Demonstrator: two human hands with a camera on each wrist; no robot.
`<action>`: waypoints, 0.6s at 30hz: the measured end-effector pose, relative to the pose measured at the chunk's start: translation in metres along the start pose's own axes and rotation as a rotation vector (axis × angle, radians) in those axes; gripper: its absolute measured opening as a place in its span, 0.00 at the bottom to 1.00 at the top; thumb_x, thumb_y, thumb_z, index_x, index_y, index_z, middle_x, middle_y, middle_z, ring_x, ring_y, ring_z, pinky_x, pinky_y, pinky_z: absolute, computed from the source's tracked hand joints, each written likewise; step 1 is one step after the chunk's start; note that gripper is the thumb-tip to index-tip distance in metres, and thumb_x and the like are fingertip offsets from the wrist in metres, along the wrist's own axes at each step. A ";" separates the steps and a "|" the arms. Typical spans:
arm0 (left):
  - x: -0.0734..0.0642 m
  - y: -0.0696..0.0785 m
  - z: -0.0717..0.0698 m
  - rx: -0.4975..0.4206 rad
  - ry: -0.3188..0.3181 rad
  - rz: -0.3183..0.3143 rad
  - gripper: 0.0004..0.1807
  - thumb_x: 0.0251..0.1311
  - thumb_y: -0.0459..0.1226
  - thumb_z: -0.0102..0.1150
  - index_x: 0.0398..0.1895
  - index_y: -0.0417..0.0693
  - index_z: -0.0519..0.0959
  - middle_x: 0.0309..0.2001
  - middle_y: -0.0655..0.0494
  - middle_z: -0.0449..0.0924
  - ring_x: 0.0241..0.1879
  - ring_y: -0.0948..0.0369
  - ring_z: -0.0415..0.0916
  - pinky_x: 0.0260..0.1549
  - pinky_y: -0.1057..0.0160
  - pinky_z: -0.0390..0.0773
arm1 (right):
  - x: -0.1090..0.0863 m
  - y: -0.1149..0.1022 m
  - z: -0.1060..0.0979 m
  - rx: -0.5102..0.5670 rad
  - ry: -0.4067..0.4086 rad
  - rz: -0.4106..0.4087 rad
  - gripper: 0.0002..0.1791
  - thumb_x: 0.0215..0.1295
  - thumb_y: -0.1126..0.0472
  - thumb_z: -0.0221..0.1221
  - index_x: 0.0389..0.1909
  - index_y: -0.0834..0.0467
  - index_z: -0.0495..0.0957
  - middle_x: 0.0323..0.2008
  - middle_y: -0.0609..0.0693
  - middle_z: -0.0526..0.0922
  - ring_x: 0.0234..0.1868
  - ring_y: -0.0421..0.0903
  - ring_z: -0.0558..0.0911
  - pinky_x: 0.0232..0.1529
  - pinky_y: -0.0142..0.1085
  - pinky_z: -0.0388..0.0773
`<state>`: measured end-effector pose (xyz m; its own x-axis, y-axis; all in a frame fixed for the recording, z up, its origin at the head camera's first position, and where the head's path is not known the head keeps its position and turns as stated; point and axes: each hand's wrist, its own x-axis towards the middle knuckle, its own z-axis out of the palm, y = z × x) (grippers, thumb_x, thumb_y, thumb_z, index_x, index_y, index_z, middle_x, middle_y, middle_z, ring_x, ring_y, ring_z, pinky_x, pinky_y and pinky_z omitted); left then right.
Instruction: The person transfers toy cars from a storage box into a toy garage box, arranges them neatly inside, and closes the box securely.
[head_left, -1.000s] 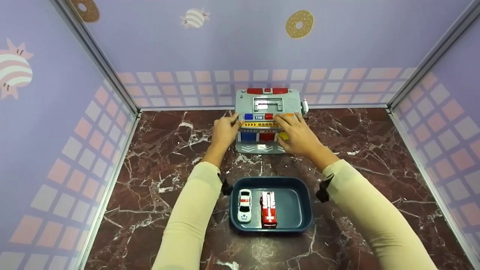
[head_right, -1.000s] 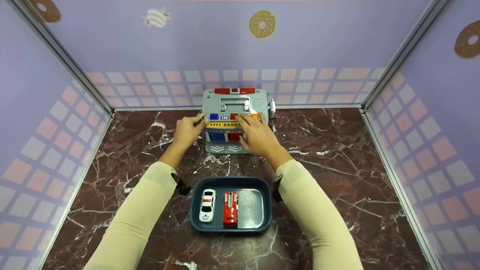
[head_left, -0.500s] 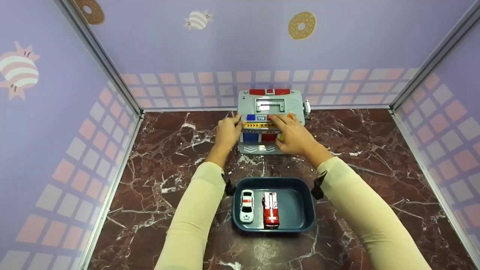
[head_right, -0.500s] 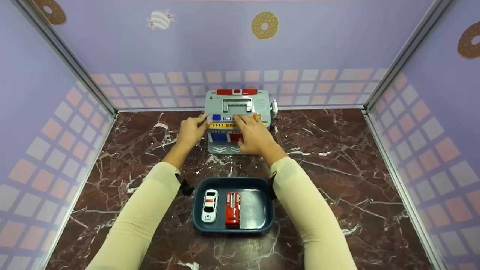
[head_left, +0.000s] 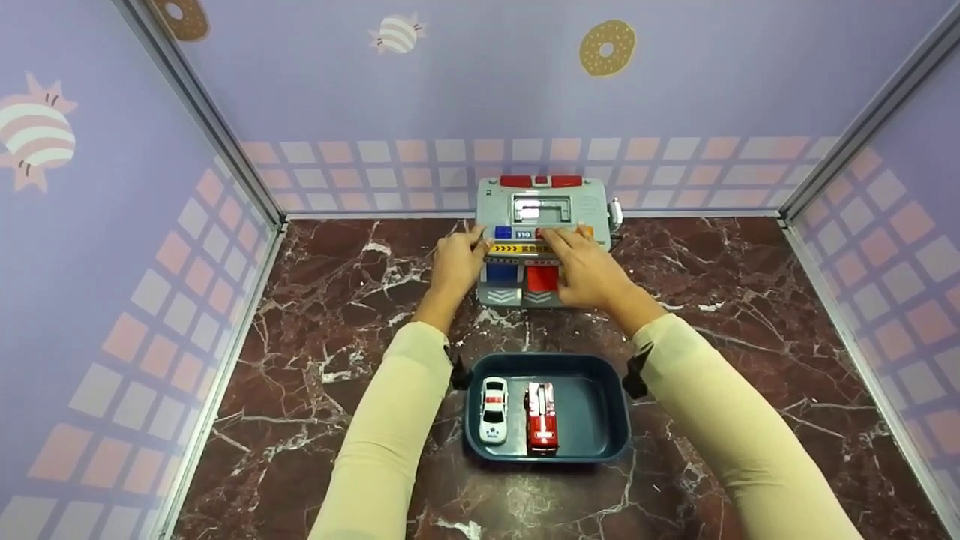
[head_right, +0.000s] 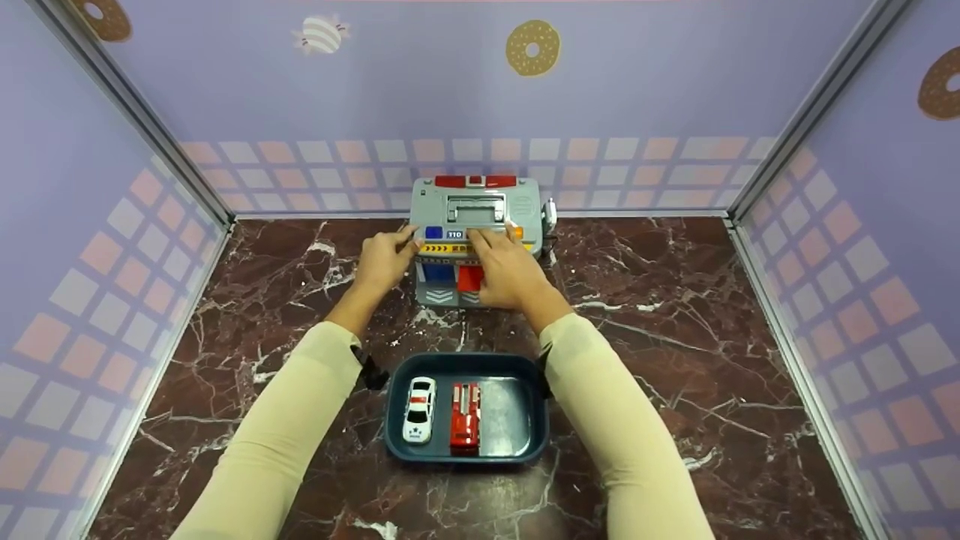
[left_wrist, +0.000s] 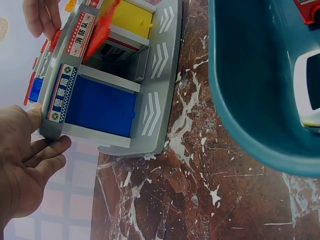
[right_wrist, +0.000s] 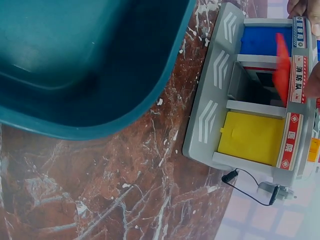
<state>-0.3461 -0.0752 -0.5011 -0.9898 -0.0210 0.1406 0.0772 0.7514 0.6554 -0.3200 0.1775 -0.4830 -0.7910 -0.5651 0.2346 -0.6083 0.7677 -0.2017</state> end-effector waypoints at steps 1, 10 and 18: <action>0.000 0.000 0.000 0.002 -0.001 -0.004 0.21 0.80 0.48 0.64 0.70 0.56 0.86 0.66 0.47 0.88 0.69 0.42 0.84 0.68 0.43 0.82 | 0.000 0.000 0.000 -0.002 -0.007 0.004 0.49 0.53 0.66 0.59 0.82 0.66 0.65 0.75 0.66 0.76 0.77 0.66 0.76 0.86 0.63 0.60; -0.001 0.000 0.001 0.006 0.014 -0.004 0.21 0.79 0.48 0.65 0.70 0.56 0.86 0.65 0.45 0.88 0.67 0.41 0.85 0.68 0.42 0.83 | -0.004 -0.001 -0.001 0.000 -0.037 0.010 0.45 0.61 0.60 0.65 0.82 0.64 0.67 0.80 0.65 0.71 0.81 0.65 0.71 0.85 0.67 0.59; 0.000 -0.001 0.002 0.005 0.007 0.000 0.22 0.80 0.48 0.65 0.71 0.55 0.86 0.66 0.45 0.87 0.69 0.42 0.84 0.70 0.44 0.82 | -0.015 -0.001 -0.002 0.008 -0.012 -0.023 0.39 0.76 0.48 0.62 0.82 0.60 0.69 0.80 0.66 0.70 0.81 0.67 0.71 0.85 0.64 0.62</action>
<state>-0.3466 -0.0742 -0.5033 -0.9890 -0.0252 0.1455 0.0765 0.7548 0.6514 -0.3069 0.1858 -0.4844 -0.7774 -0.5862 0.2279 -0.6268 0.7519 -0.2042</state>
